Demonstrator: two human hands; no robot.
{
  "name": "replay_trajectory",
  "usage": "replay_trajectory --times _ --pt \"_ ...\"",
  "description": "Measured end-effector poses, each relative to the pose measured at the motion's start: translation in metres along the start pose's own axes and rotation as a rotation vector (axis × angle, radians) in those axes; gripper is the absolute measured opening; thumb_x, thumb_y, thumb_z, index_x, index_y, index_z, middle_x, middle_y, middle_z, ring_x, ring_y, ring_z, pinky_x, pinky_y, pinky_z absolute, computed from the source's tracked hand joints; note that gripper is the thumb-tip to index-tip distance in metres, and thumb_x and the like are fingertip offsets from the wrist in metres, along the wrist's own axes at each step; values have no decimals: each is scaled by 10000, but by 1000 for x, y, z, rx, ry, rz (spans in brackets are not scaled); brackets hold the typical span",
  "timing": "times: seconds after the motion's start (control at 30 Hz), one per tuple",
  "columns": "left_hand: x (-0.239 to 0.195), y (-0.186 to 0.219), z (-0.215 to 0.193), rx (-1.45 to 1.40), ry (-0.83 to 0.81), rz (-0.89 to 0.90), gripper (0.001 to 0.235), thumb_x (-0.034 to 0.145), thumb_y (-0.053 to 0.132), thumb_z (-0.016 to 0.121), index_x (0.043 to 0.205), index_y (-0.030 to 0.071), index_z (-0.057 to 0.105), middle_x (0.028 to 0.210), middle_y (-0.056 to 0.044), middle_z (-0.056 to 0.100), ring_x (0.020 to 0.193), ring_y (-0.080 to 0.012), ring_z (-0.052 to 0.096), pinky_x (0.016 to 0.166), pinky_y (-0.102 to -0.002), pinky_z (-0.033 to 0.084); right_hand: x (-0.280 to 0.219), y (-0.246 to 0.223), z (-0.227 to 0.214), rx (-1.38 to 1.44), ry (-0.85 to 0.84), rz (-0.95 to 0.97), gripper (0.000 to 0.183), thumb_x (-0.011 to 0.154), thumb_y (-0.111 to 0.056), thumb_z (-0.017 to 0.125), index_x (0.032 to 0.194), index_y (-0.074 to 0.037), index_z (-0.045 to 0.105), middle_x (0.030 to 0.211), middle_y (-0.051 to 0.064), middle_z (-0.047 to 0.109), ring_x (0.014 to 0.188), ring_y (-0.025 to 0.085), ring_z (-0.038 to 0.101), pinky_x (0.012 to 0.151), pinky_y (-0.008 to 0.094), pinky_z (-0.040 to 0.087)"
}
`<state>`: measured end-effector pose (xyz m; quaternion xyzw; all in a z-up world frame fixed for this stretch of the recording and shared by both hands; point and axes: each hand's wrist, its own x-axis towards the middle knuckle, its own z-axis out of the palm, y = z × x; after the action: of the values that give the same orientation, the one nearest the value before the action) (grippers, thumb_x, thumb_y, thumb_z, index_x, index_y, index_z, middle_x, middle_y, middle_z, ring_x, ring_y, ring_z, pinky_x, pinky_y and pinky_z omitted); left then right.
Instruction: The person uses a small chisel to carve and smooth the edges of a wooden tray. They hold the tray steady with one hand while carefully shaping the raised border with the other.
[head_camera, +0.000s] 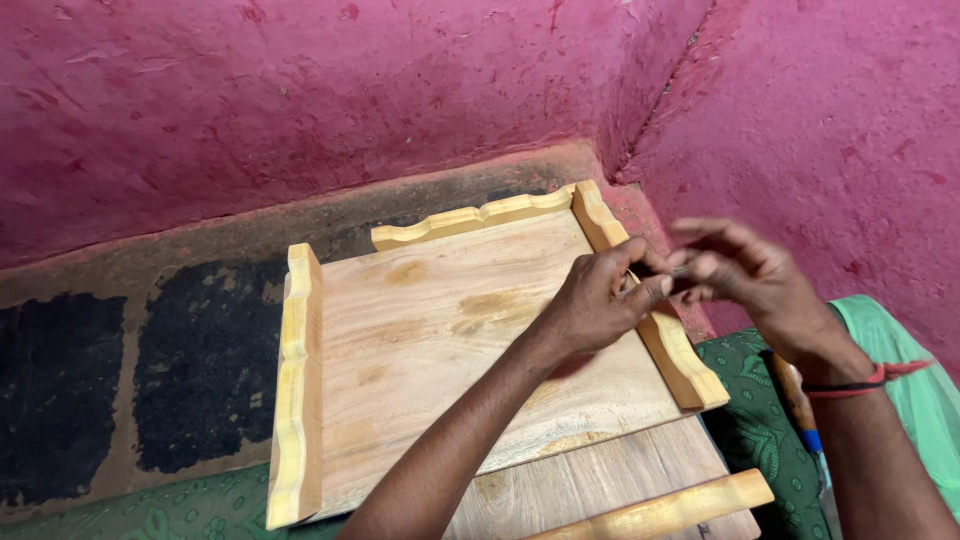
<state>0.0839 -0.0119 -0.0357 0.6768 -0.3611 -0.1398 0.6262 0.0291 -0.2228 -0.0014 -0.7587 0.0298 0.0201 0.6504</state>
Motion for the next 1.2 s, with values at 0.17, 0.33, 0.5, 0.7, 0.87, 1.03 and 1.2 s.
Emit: replay_trajectory --times 0.17,0.33,0.5,0.7,0.87,1.03,1.2 --pt "-2 2 -12 -15 -36 -96 380 942 369 697 1119 47 598 974 -105 705 857 -182 722 721 -354 627 -7 6 -5 -88 -53 82 329 953 -130 691 1246 13 726 824 79 735 702 158 665 611 336 554" --pt "-19 9 -24 -32 -90 -196 422 910 320 724 1212 52 600 972 -100 704 866 -186 719 717 -329 638 -15 17 -16 -227 -8 190 277 944 -150 645 1154 0 746 831 39 762 737 117 699 653 284 587" --pt "-35 -7 -6 -247 -135 -167 325 852 249 808 1016 -6 691 916 -110 755 809 -142 766 686 -263 674 -19 22 -6 -298 -98 211 203 901 -167 704 1020 -10 752 790 13 714 704 83 624 598 257 526" --pt "-43 -10 4 -83 -147 -314 322 883 350 784 937 34 748 782 -72 763 670 -119 734 585 -266 622 -40 8 7 -476 -22 348 154 931 -153 757 998 -16 737 736 92 650 648 153 527 544 315 409" --pt "-44 1 7 -77 -175 -488 274 889 375 765 930 107 732 792 -64 768 660 -124 724 550 -307 607 -44 6 8 -329 -101 252 158 820 -117 756 956 -46 721 832 81 830 812 117 754 736 258 609" --pt "-42 0 9 233 121 -298 265 909 364 789 908 102 745 779 -47 776 706 -119 731 594 -310 545 -40 19 9 -366 149 65 140 877 -99 748 996 -25 743 904 84 778 842 129 710 761 307 592" --pt "-39 5 9 -20 -148 -529 309 896 370 781 846 67 746 728 -35 743 662 -143 721 590 -361 588 -41 16 6 -359 67 284 104 826 -26 784 920 19 781 838 105 792 811 139 709 737 297 576"
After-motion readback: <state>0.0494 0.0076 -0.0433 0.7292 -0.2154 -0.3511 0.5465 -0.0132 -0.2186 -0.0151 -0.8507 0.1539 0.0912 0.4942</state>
